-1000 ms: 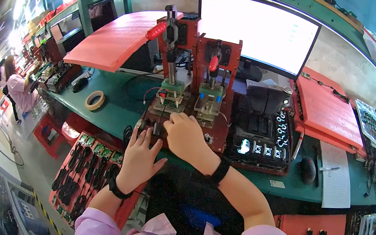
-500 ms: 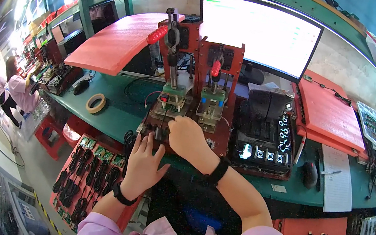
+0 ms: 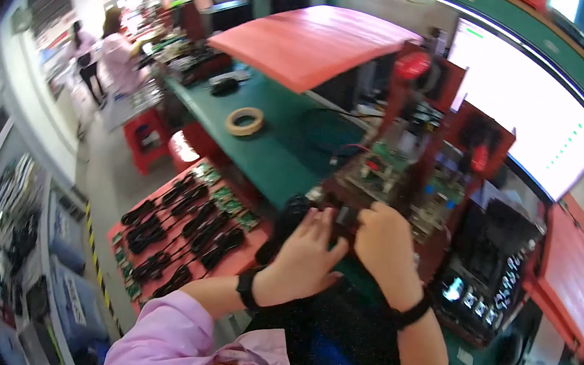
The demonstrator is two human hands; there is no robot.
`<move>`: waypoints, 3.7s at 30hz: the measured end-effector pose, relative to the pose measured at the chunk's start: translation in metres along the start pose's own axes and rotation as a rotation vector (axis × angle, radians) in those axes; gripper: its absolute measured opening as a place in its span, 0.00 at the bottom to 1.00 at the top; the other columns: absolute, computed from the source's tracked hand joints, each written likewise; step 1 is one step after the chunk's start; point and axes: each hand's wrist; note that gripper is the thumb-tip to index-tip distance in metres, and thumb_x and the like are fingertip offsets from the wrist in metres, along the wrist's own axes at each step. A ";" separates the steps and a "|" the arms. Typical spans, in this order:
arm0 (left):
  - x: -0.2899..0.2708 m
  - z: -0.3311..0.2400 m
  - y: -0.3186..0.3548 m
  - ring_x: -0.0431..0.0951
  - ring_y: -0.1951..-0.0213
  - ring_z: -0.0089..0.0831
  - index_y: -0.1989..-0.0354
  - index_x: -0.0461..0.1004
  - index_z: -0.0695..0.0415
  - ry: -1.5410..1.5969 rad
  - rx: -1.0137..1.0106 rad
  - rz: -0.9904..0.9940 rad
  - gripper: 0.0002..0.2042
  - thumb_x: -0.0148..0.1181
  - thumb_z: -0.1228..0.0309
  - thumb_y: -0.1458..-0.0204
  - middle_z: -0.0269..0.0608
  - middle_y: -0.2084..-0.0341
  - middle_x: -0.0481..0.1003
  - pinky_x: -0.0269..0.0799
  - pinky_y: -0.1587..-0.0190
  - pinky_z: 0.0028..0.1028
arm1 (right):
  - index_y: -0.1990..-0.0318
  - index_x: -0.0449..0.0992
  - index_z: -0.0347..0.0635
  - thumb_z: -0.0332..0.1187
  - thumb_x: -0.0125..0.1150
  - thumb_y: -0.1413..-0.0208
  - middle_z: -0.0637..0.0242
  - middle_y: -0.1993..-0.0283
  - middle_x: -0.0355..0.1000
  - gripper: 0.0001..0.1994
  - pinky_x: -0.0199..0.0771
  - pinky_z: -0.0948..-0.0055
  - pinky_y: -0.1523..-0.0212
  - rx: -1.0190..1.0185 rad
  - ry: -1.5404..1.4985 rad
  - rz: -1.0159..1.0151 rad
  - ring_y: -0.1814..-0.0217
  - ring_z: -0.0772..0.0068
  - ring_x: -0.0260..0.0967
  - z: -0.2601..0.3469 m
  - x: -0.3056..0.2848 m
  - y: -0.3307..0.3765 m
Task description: Testing electronic cable components using a specialized testing fixture at an assembly station.
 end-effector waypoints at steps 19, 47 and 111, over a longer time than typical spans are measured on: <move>-0.067 0.080 0.022 0.76 0.64 0.26 0.55 0.71 0.60 1.362 -0.220 -0.124 0.14 0.57 0.67 0.49 0.42 0.65 0.77 0.71 0.61 0.24 | 0.59 0.74 0.38 0.25 0.58 0.59 0.63 0.60 0.72 0.15 0.61 0.64 0.55 -0.091 0.262 -0.295 0.57 0.63 0.66 0.006 -0.007 0.060; 0.116 0.132 -0.066 0.50 0.78 0.14 0.80 0.56 0.57 1.455 -0.262 -0.444 0.15 0.51 0.72 0.42 0.24 0.82 0.52 0.47 0.76 0.20 | 0.72 0.75 0.41 0.27 0.58 0.57 0.68 0.71 0.70 0.03 0.61 0.67 0.58 0.010 0.277 -0.268 0.63 0.67 0.63 -0.020 -0.018 0.062; 0.130 0.129 -0.069 0.65 0.78 0.24 0.71 0.69 0.65 1.136 -0.411 -0.503 0.11 0.53 0.67 0.47 0.42 0.82 0.66 0.63 0.73 0.26 | 0.72 0.72 0.32 0.19 0.57 0.60 0.58 0.72 0.65 0.05 0.65 0.63 0.67 0.075 0.142 -0.179 0.67 0.56 0.63 -0.012 -0.047 0.066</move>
Point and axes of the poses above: each hand's wrist, its own y-axis away from the middle knuckle, its own x-axis out of the palm, z = x × y
